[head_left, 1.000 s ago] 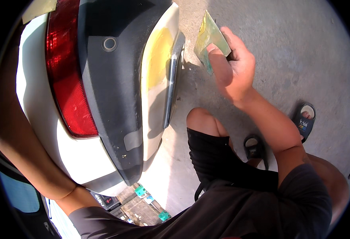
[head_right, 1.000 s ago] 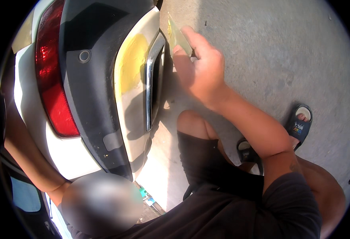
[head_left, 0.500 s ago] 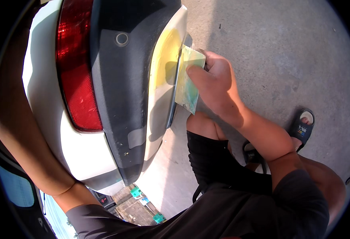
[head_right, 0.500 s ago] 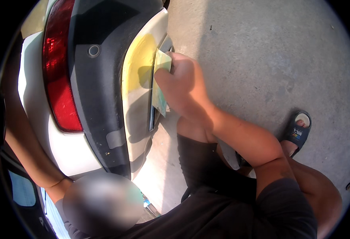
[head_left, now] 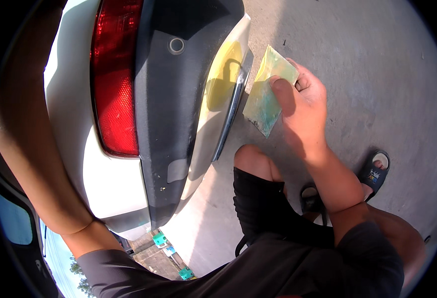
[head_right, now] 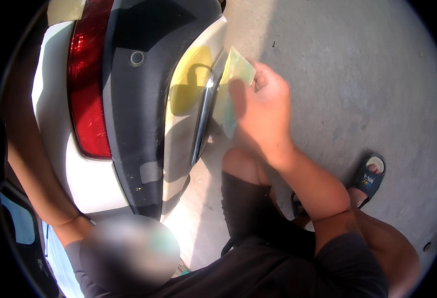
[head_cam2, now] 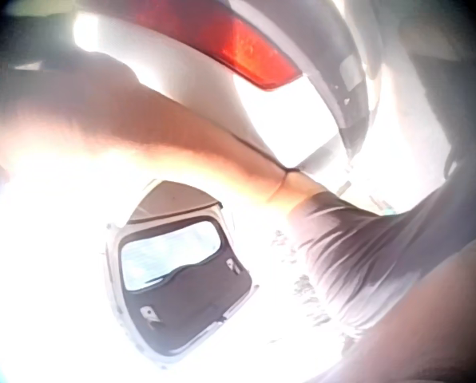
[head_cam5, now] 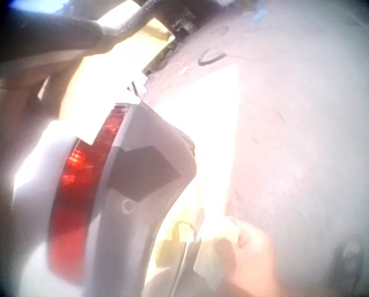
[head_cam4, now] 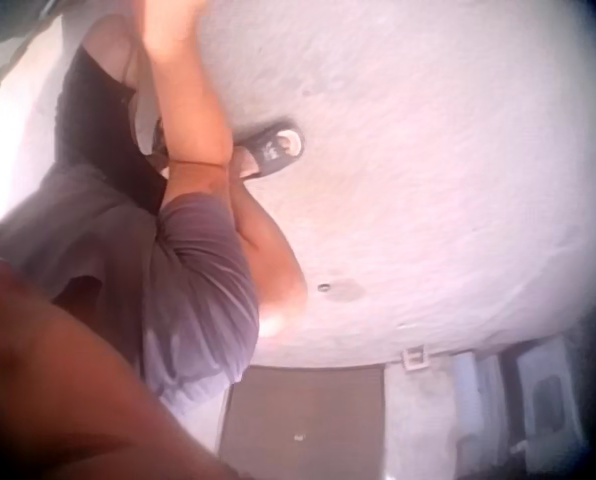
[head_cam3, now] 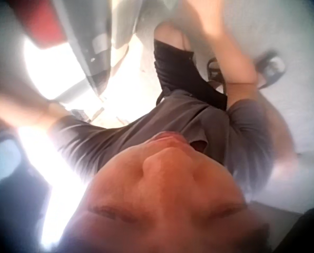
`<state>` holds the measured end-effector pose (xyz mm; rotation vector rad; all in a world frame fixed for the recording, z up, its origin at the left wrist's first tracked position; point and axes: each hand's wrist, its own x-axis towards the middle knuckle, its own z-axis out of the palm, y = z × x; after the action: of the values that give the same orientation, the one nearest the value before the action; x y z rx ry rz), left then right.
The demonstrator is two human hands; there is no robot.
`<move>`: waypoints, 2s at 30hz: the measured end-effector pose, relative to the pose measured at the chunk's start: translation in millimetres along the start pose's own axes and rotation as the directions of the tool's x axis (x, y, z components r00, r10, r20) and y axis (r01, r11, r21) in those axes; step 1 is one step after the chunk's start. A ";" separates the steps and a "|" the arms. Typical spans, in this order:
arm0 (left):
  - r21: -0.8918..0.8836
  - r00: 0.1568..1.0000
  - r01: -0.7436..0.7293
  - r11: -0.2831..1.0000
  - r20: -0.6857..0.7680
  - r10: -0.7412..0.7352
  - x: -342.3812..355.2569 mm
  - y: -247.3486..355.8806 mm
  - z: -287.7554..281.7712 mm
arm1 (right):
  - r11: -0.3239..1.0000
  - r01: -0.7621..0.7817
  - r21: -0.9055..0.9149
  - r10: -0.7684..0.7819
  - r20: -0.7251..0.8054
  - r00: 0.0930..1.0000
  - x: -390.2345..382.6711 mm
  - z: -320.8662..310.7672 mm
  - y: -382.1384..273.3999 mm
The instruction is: The person mixes yellow body filler on a card, then applies it to the rear bumper of a white car using a spreader. They smooth the filler over the damaged area and briefly handle a torque wrench.
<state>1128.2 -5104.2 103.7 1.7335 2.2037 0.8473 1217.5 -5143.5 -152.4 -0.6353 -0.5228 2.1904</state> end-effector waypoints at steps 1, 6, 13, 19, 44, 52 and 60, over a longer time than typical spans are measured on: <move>-0.010 1.000 -0.001 1.000 -0.001 0.001 1.5 -1.9 -1.0 | 1.000 0.026 -0.015 -0.025 0.021 0.999 4.9 -3.7 1.1; 0.007 0.993 0.082 0.997 -0.086 -0.081 -27.3 12.5 -13.0 | 0.999 0.025 0.038 -0.030 0.135 0.990 -13.0 -7.4 -15.9; -0.090 0.991 0.093 0.992 -0.091 -0.102 -26.1 -5.2 -12.4 | 0.704 0.384 -0.598 -0.061 0.487 0.871 3.6 -41.7 -28.4; -0.080 0.977 0.155 0.985 -0.135 -0.165 -46.8 14.5 -24.8 | 0.900 0.258 -0.351 -0.133 0.341 0.930 -3.9 -43.0 -27.7; -0.392 0.963 0.244 0.887 0.209 -0.172 -38.0 -68.3 -120.9 | 0.931 0.312 -0.191 -0.348 -0.199 0.916 -26.1 116.6 -128.0; -0.910 0.934 0.345 0.230 0.309 -0.179 -106.0 -37.1 -156.1 | 0.537 0.528 -0.658 -0.648 0.078 0.758 -132.5 250.3 -206.5; -0.961 0.953 0.234 0.149 0.196 -0.231 -167.6 142.3 -294.4 | -0.265 0.819 -0.510 -0.513 0.793 0.328 -299.3 348.2 -276.5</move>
<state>1146.2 -5331.8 391.6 0.6394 1.1492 1.6343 1339.8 -5262.3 355.7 -0.3161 -1.8932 0.4928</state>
